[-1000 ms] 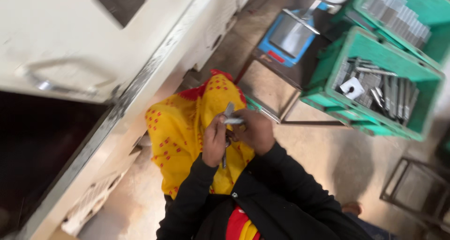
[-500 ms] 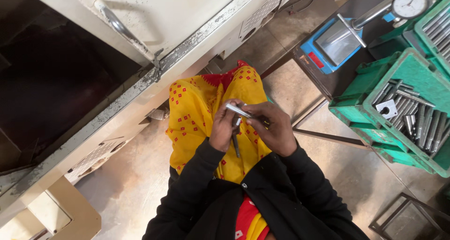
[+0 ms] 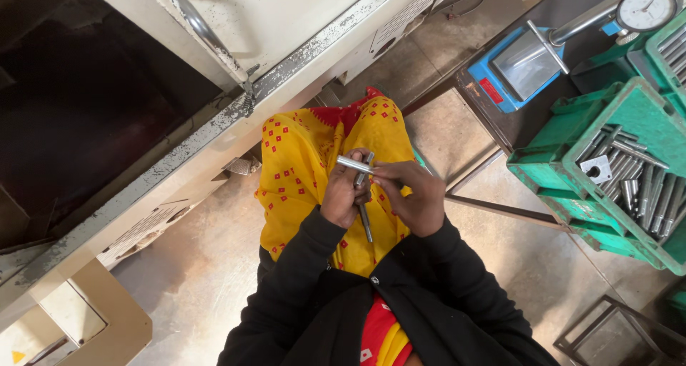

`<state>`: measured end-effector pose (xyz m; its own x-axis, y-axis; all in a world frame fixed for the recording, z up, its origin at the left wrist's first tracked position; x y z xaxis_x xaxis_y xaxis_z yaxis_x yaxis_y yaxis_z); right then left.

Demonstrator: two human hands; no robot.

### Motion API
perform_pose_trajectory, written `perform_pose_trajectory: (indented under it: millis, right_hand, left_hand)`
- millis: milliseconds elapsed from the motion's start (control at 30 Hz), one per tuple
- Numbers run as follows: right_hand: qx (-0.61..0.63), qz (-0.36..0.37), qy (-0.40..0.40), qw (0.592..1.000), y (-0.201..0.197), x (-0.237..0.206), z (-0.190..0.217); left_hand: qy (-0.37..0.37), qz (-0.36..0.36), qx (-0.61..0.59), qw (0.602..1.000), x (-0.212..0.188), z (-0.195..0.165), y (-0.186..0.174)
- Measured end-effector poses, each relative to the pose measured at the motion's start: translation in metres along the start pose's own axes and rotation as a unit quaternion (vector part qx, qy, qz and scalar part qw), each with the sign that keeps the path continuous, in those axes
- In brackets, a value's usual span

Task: The person opens a machine door, retrieves cylindrical metal parts from a green crate, and places them into slots inside the machine. They then close the door and repeat the process with additional parts.

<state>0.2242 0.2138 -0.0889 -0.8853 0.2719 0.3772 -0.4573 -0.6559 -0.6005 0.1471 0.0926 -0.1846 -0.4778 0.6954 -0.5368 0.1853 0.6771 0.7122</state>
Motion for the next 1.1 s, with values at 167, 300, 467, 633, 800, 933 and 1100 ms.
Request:
perform_pose_trajectory:
  millis: [167,300,467,633,800,933,1100]
  right_hand:
    - [0.053,0.018,0.036,0.998,0.002,-0.003,0.004]
    - [0.150,0.019,0.044,0.987,0.006,-0.001,0.002]
    - [0.128,0.045,0.125,0.983,0.014,-0.002,-0.004]
    - [0.210,0.114,0.151,0.959,0.013,-0.004,-0.012]
    - [0.144,0.226,0.188,0.945,0.024,-0.009,-0.019]
    - [0.116,0.149,0.193,0.963,0.026,-0.016,-0.013]
    - [0.106,0.085,0.098,0.986,0.004,-0.006,0.001]
  left_hand:
    - [0.005,0.002,-0.012,1.000,-0.004,-0.005,0.001]
    - [0.061,0.013,0.017,0.998,-0.008,-0.013,0.004]
    - [0.081,-0.005,0.043,0.996,-0.010,-0.019,0.007]
    - [0.192,0.022,0.136,0.972,-0.010,-0.016,0.009]
    - [0.246,0.030,0.222,0.943,-0.008,-0.014,0.003]
    - [0.204,0.007,0.230,0.952,-0.009,-0.009,-0.006]
    - [0.206,-0.004,0.177,0.962,-0.007,-0.008,-0.006]
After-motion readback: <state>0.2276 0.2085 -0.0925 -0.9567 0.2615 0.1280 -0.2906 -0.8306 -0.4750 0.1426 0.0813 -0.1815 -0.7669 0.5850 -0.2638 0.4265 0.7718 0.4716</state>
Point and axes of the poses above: each hand's wrist, its own x-axis towards the middle knuckle, its own y-axis out of the palm, z = x × y, the point moved 2 cm from there along x, towards the middle knuckle, and after that the axes turned 5 degrees about -y, right-handed, at the moved point
